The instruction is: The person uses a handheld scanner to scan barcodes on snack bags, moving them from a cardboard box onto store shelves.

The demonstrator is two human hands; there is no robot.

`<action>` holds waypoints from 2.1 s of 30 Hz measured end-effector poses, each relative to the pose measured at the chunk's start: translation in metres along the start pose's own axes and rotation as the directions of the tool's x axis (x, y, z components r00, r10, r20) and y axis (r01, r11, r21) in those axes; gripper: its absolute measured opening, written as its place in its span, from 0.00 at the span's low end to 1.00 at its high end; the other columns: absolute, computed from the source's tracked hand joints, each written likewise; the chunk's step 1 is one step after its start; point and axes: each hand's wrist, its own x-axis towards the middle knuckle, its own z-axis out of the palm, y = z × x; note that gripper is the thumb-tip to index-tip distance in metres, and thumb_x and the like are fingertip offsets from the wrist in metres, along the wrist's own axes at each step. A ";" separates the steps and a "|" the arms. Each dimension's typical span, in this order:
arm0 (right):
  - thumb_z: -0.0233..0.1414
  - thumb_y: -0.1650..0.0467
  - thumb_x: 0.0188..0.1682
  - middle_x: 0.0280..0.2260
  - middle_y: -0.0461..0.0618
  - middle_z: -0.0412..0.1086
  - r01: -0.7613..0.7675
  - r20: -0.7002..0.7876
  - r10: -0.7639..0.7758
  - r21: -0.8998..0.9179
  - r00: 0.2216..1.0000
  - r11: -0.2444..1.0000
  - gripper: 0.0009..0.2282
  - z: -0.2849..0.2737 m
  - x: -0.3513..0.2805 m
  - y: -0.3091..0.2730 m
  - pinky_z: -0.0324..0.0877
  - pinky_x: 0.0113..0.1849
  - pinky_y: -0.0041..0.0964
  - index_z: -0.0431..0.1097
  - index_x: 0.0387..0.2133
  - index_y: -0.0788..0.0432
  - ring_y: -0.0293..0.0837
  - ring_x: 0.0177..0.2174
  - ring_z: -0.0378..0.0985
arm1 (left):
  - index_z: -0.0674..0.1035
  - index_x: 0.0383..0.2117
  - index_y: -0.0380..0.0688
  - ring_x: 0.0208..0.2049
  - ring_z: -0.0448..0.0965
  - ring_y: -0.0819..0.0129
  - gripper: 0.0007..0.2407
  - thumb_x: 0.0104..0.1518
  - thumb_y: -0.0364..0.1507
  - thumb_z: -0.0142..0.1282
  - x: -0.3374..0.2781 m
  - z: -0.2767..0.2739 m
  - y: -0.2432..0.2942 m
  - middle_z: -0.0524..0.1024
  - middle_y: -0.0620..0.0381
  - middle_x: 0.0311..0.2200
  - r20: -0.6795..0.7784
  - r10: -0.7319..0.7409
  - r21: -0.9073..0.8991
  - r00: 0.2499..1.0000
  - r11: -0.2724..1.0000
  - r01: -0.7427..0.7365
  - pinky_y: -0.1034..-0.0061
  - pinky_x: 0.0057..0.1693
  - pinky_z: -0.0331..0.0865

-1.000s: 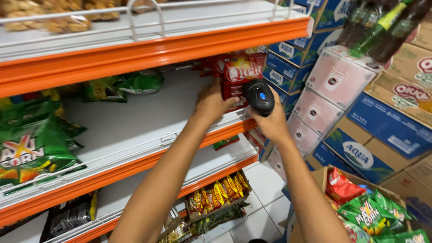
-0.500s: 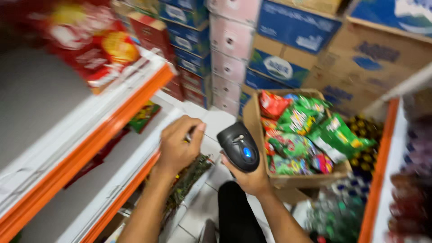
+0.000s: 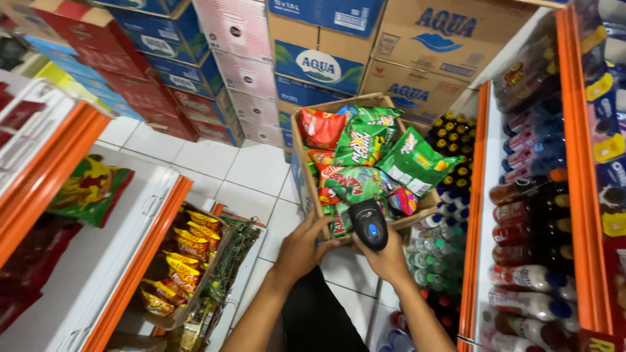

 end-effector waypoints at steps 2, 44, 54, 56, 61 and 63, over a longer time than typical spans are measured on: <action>0.64 0.69 0.43 0.30 0.50 0.78 0.001 0.050 -0.003 0.047 0.999 0.999 0.13 -0.003 0.000 0.007 0.75 0.36 0.37 0.73 0.37 0.64 0.39 0.30 0.79 | 0.77 0.50 0.51 0.51 0.78 0.44 0.21 0.52 0.42 0.65 -0.004 0.000 0.001 0.68 0.41 0.62 0.039 -0.088 0.034 0.995 0.996 0.087 0.59 0.49 0.75; 0.61 0.78 0.44 0.31 0.49 0.75 -0.210 0.186 0.125 0.561 0.975 0.801 0.12 -0.024 0.019 -0.059 0.73 0.36 0.36 0.75 0.42 0.67 0.40 0.30 0.77 | 0.66 0.58 0.44 0.58 0.71 0.61 0.27 0.51 0.27 0.67 0.019 0.027 0.031 0.69 0.48 0.56 -0.054 -0.183 -0.942 0.982 0.337 0.011 0.67 0.60 0.71; 0.66 0.74 0.41 0.35 0.46 0.76 0.174 0.054 -0.186 0.167 0.981 0.970 0.16 0.013 -0.011 -0.095 0.73 0.40 0.33 0.71 0.42 0.65 0.36 0.35 0.77 | 0.77 0.51 0.34 0.46 0.79 0.74 0.16 0.56 0.22 0.62 -0.068 -0.042 0.037 0.81 0.56 0.45 -0.211 -0.413 -0.818 0.886 0.571 0.071 0.76 0.53 0.74; 0.67 0.73 0.41 0.37 0.48 0.78 -0.095 0.238 0.035 0.247 0.971 0.964 0.17 0.030 -0.020 -0.089 0.75 0.39 0.36 0.75 0.43 0.66 0.39 0.34 0.79 | 0.77 0.51 0.34 0.46 0.78 0.75 0.16 0.56 0.22 0.62 -0.096 -0.056 0.036 0.81 0.56 0.45 -0.234 -0.415 -0.792 0.879 0.606 0.076 0.76 0.53 0.73; 0.67 0.76 0.36 0.46 0.48 0.75 -0.104 0.472 -0.131 0.439 0.872 0.892 0.26 0.075 -0.050 -0.080 0.73 0.47 0.35 0.70 0.51 0.64 0.39 0.44 0.77 | 0.79 0.51 0.35 0.46 0.80 0.72 0.16 0.57 0.27 0.64 -0.164 -0.086 0.024 0.83 0.56 0.44 -0.217 -0.501 -0.713 0.838 0.668 0.215 0.74 0.54 0.74; 0.67 0.78 0.35 0.46 0.48 0.75 -0.184 0.546 -0.061 0.383 0.835 0.905 0.27 0.096 -0.064 -0.085 0.73 0.46 0.36 0.70 0.51 0.64 0.40 0.44 0.77 | 0.77 0.52 0.36 0.46 0.79 0.72 0.17 0.57 0.28 0.63 -0.188 -0.090 0.018 0.82 0.56 0.45 -0.227 -0.556 -0.744 0.800 0.629 0.227 0.74 0.54 0.74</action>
